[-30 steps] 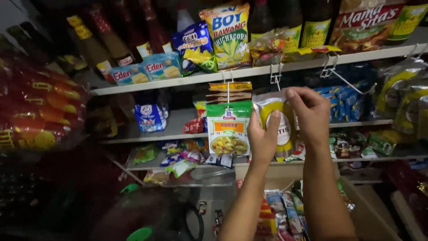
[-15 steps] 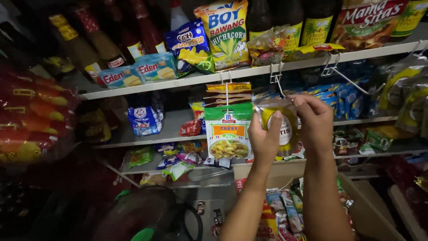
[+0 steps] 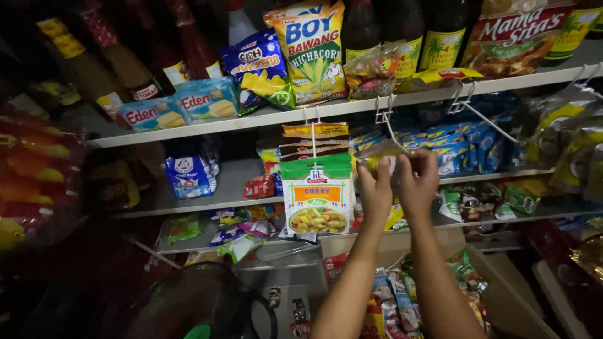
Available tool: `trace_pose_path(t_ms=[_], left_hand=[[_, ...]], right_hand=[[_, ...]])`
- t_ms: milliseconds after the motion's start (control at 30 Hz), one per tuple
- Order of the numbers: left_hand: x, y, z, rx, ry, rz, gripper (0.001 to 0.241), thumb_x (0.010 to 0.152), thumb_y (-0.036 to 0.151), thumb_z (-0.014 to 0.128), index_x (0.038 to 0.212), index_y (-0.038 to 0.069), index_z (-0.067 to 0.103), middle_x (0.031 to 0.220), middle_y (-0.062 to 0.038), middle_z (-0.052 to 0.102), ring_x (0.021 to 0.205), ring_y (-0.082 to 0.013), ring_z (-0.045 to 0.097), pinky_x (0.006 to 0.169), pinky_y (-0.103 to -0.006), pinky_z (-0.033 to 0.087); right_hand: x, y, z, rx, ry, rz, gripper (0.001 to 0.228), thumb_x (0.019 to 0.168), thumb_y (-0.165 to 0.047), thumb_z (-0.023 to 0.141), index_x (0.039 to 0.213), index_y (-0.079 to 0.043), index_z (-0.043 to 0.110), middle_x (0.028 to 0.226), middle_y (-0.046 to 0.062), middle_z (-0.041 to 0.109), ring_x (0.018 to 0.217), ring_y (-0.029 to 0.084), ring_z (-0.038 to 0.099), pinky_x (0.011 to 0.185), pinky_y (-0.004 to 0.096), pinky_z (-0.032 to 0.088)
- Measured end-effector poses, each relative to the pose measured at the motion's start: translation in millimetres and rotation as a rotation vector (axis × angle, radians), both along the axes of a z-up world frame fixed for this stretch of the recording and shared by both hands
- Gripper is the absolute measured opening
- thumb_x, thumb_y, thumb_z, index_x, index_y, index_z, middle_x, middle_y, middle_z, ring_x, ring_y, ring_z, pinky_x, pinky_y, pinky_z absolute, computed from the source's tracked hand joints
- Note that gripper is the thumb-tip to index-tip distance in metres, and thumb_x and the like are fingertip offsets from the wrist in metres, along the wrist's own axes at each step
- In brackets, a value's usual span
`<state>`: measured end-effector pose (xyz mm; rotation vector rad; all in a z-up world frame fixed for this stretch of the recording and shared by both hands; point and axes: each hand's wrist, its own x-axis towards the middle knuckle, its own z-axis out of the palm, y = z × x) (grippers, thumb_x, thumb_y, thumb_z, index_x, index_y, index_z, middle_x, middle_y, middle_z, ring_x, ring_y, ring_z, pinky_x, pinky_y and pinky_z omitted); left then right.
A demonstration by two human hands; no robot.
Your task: Organizing and hanging various food seasoning and snack packets onto retail shelves.
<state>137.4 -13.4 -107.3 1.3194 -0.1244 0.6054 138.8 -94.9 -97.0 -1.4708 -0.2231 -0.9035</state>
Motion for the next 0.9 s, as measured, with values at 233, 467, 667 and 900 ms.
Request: trace_pose_path(t_ms=[233,467,667,900], left_hand=[[44,-9,-29,0.057,0.164,-0.010,0.046,0.102,0.041,0.058,0.117,-0.002,0.062,0.103,-0.015,0.072,0.093,-0.0271,0.071,0.083,-0.0382,0.054],[49,-70,-108,-0.070,0.182,-0.177,0.032,0.104,0.031,0.068,0.112,0.000,0.062,0.095,-0.003,0.064,0.085,-0.0147,0.057,0.076,-0.0322,0.049],[10,-195,-100,-0.017,0.097,-0.618,0.031,0.105,0.020,0.063,0.128,-0.002,0.065,0.117,-0.008,0.070,0.102,-0.0134,0.063,0.090,-0.0272,0.052],[-50,-290,-4,-0.039,-0.013,-0.596,0.042,0.100,0.015,0.067,0.137,-0.001,0.057,0.128,-0.010,0.066,0.115,-0.0164,0.065,0.099,-0.0306,0.053]], right_hand=[[35,-26,-38,-0.158,0.132,-0.046,0.022,0.101,-0.010,0.067,0.121,0.000,0.063,0.107,0.009,0.071,0.095,0.015,0.069,0.084,0.030,0.056],[-11,-84,-40,-0.084,0.153,-0.037,0.021,0.104,-0.011,0.066,0.122,0.000,0.066,0.106,0.007,0.070,0.093,0.012,0.065,0.080,0.028,0.054],[-60,-185,-11,0.147,0.169,-0.086,0.017,0.107,-0.015,0.063,0.115,-0.001,0.067,0.096,0.001,0.067,0.083,0.007,0.061,0.073,0.024,0.052],[-87,-292,0,0.032,-0.019,-0.372,0.014,0.110,-0.009,0.063,0.117,0.003,0.065,0.113,0.006,0.066,0.102,0.012,0.061,0.091,0.027,0.051]])
